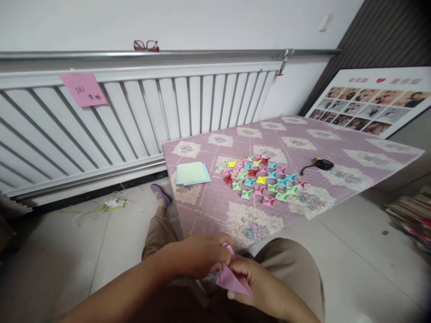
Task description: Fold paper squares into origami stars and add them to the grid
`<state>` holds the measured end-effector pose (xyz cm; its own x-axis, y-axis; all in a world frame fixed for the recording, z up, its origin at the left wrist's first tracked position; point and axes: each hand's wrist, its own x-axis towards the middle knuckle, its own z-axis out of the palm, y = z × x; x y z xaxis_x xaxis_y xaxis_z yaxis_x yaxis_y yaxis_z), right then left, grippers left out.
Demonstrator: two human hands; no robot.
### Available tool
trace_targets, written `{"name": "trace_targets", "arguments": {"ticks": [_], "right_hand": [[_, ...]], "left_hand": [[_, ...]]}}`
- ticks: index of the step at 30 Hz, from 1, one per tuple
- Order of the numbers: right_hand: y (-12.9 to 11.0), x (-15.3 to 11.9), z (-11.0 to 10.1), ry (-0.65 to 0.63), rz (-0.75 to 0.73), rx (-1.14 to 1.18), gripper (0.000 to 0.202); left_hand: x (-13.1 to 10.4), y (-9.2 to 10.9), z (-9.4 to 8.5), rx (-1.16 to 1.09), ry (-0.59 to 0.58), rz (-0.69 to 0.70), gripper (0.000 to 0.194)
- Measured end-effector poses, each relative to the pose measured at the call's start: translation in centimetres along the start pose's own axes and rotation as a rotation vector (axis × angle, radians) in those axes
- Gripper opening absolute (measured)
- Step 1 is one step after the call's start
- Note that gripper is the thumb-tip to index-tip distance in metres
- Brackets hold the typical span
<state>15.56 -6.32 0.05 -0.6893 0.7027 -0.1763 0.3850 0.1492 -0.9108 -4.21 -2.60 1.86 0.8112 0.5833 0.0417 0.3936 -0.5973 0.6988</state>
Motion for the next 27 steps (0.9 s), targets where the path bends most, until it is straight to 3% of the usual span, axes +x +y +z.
{"name": "trace_targets", "arguments": {"ticks": [3,6,16,18,21,24,27], "right_hand": [[0.2,0.1,0.4,0.037,0.008,0.048,0.019],[0.1,0.1,0.8,0.077,0.021,0.114,0.020],[-0.5,0.0,1.3,0.147,0.061,0.145,0.038],[-0.1,-0.2,1.4,0.205,0.078,0.153,0.036],[0.9,-0.3,1.6,0.305,0.074,0.176,0.031],[1.9,-0.2,2.1,0.413,0.075,0.235,0.039],[2.7,0.0,2.7,0.520,0.071,0.280,0.044]], "left_hand": [[0.4,-0.6,0.1,0.168,-0.103,0.066,0.017],[0.4,-0.8,-0.1,0.200,-0.103,0.070,0.019],[0.1,0.0,-1.9,0.006,-0.176,0.061,0.026],[-0.1,0.1,-1.9,-0.056,-0.089,0.050,0.028],[-0.7,0.0,-0.8,-0.192,0.135,-0.042,0.028],[-1.5,-0.7,1.7,-0.363,0.256,-0.256,0.038],[-2.0,-1.3,4.4,-0.598,0.461,-0.454,0.066]]}}
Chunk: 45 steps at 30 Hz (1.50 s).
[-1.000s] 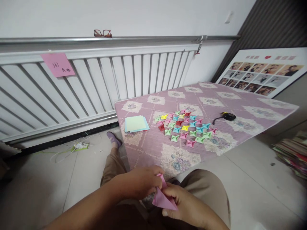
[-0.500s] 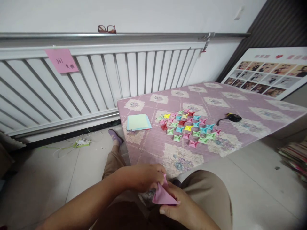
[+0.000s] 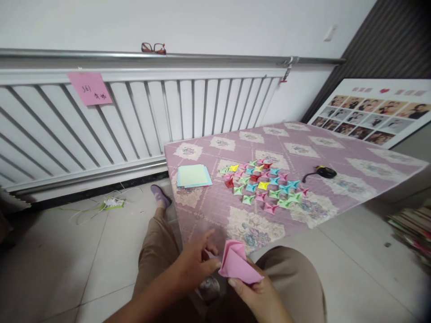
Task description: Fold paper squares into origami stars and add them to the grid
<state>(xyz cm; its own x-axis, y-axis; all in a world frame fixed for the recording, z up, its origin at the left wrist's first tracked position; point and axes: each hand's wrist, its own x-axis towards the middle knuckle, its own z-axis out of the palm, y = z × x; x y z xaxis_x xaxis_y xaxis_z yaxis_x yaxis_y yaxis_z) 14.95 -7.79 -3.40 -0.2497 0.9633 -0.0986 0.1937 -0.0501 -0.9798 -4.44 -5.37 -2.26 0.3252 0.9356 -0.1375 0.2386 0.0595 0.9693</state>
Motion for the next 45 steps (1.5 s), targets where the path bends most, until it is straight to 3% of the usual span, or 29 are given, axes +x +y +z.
{"name": "trace_targets", "arguments": {"ticks": [1,4,6,12,22,30,38,45], "right_hand": [[0.2,0.0,0.1,0.028,-0.003,0.012,0.045],[0.6,-0.1,0.4,0.091,-0.023,0.014,0.046],[0.7,-0.1,0.5,0.126,-0.059,-0.035,0.041],[0.8,-0.2,0.8,0.148,-0.092,-0.180,0.035],[0.0,-0.6,0.8,0.029,-0.070,-0.081,0.035],[-0.2,-0.5,1.0,0.092,-0.090,-0.122,0.035],[-1.2,-0.2,1.0,0.061,-0.154,-0.180,0.030],[-2.2,-0.3,1.0,0.077,-0.282,-0.237,0.019]], "left_hand": [[-0.3,-0.4,0.5,-0.060,0.033,-0.041,0.066],[-0.9,-0.4,1.5,-0.203,-0.004,-0.058,0.037],[-1.1,0.1,2.0,-0.275,-0.011,-0.062,0.029],[-1.2,0.4,2.6,-0.351,0.085,-0.131,0.034],[-1.4,1.5,2.1,-0.341,0.118,-0.121,0.027],[-1.4,0.7,2.3,-0.300,0.142,-0.133,0.025],[-1.4,0.2,1.9,-0.302,0.046,-0.128,0.019],[-1.5,-0.8,2.6,-0.347,0.046,-0.154,0.029]]}}
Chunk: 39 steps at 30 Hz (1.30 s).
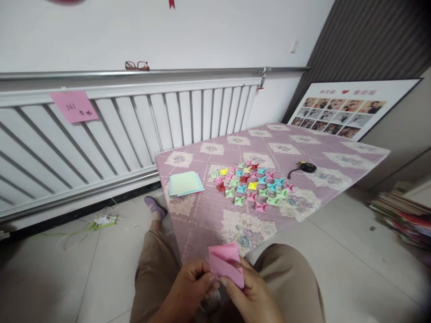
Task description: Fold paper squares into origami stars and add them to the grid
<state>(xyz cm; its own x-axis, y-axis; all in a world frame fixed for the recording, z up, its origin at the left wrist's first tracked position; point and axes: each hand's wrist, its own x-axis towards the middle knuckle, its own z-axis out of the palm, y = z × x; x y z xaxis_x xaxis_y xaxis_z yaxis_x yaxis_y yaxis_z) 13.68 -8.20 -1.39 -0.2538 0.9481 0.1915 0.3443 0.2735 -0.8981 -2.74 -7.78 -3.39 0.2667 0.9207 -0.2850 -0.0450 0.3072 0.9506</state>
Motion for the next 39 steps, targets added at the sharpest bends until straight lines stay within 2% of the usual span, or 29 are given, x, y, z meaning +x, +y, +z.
{"name": "trace_targets", "arguments": {"ticks": [6,11,15,18,20,24,26,30,33,35,39], "right_hand": [[-0.3,0.0,0.0,0.004,0.001,-0.027,0.016],[-0.5,0.0,-0.1,-0.012,-0.008,-0.017,0.012],[-0.2,0.0,-0.2,0.022,0.003,-0.069,0.017],[0.0,-0.2,0.0,0.017,0.006,-0.097,0.020],[-0.1,-0.2,0.0,-0.002,0.014,-0.094,0.017],[-0.6,-0.3,-0.3,-0.048,0.042,-0.082,0.015],[-0.8,-0.2,-0.4,-0.076,0.041,-0.076,0.017],[-0.8,-0.4,-0.6,-0.125,0.004,-0.093,0.019],[-0.8,-0.5,-0.7,-0.130,-0.005,-0.123,0.014],[-0.9,-0.5,-0.7,-0.110,-0.004,-0.131,0.010],[-1.3,-0.4,-0.8,-0.101,-0.015,-0.089,0.014]], "left_hand": [[0.1,-0.7,-0.1,0.011,-0.133,0.071,0.033],[0.1,-0.8,0.0,0.011,-0.151,0.080,0.037],[0.0,-0.7,0.2,0.036,-0.200,0.079,0.044],[-0.2,-0.3,0.3,0.006,-0.246,0.113,0.042],[-0.3,0.0,0.2,-0.051,-0.223,0.151,0.042],[-0.3,0.6,-0.7,-0.137,-0.093,0.214,0.043],[-0.4,1.2,-1.3,-0.097,-0.091,0.280,0.040],[-0.4,2.8,-2.1,0.139,-0.203,0.425,0.032],[-0.2,3.5,-2.1,0.282,-0.238,0.461,0.025],[0.0,3.5,-2.0,0.335,-0.221,0.430,0.022],[0.1,2.9,-1.7,0.377,-0.116,0.388,0.027]]}}
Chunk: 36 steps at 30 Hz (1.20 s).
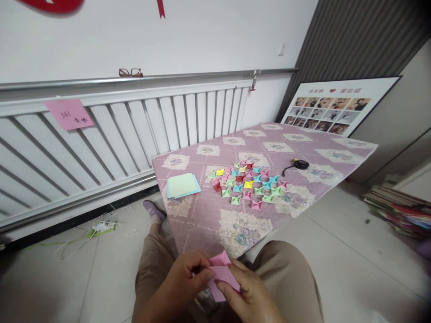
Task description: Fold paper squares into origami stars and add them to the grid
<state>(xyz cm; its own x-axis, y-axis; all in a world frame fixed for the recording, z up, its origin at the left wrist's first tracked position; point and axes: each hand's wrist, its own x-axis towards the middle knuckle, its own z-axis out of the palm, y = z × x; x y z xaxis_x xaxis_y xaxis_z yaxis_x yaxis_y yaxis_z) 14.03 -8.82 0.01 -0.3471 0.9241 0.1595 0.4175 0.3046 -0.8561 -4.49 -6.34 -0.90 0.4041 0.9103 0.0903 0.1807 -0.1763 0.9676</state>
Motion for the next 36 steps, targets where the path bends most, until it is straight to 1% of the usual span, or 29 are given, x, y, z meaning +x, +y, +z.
{"name": "trace_targets", "arguments": {"ticks": [5,13,18,22,27,33,36], "right_hand": [[0.0,-0.1,0.3,0.024,0.013,0.049,0.021],[0.0,-0.5,0.9,0.116,0.134,0.059,0.031],[-0.5,-0.3,1.0,0.221,0.153,0.066,0.033],[-0.1,-0.3,1.4,0.259,0.178,0.051,0.035],[0.3,-0.6,1.7,0.298,0.235,0.077,0.036],[0.7,-0.6,2.1,0.364,0.240,0.094,0.033],[0.8,-0.5,2.3,0.372,0.247,0.124,0.032]], "left_hand": [[-0.2,0.0,0.3,0.014,0.063,-0.030,0.027],[-0.5,-0.1,0.5,0.077,0.101,-0.071,0.019],[-0.6,-0.2,0.7,0.073,0.156,-0.117,0.015],[-0.7,0.0,0.9,0.030,0.174,-0.145,0.015],[-0.8,0.3,1.1,0.064,0.190,-0.155,0.012],[-1.0,0.3,1.2,0.031,0.211,-0.173,0.009],[-1.1,0.2,1.4,-0.018,0.212,-0.174,0.009]]}}
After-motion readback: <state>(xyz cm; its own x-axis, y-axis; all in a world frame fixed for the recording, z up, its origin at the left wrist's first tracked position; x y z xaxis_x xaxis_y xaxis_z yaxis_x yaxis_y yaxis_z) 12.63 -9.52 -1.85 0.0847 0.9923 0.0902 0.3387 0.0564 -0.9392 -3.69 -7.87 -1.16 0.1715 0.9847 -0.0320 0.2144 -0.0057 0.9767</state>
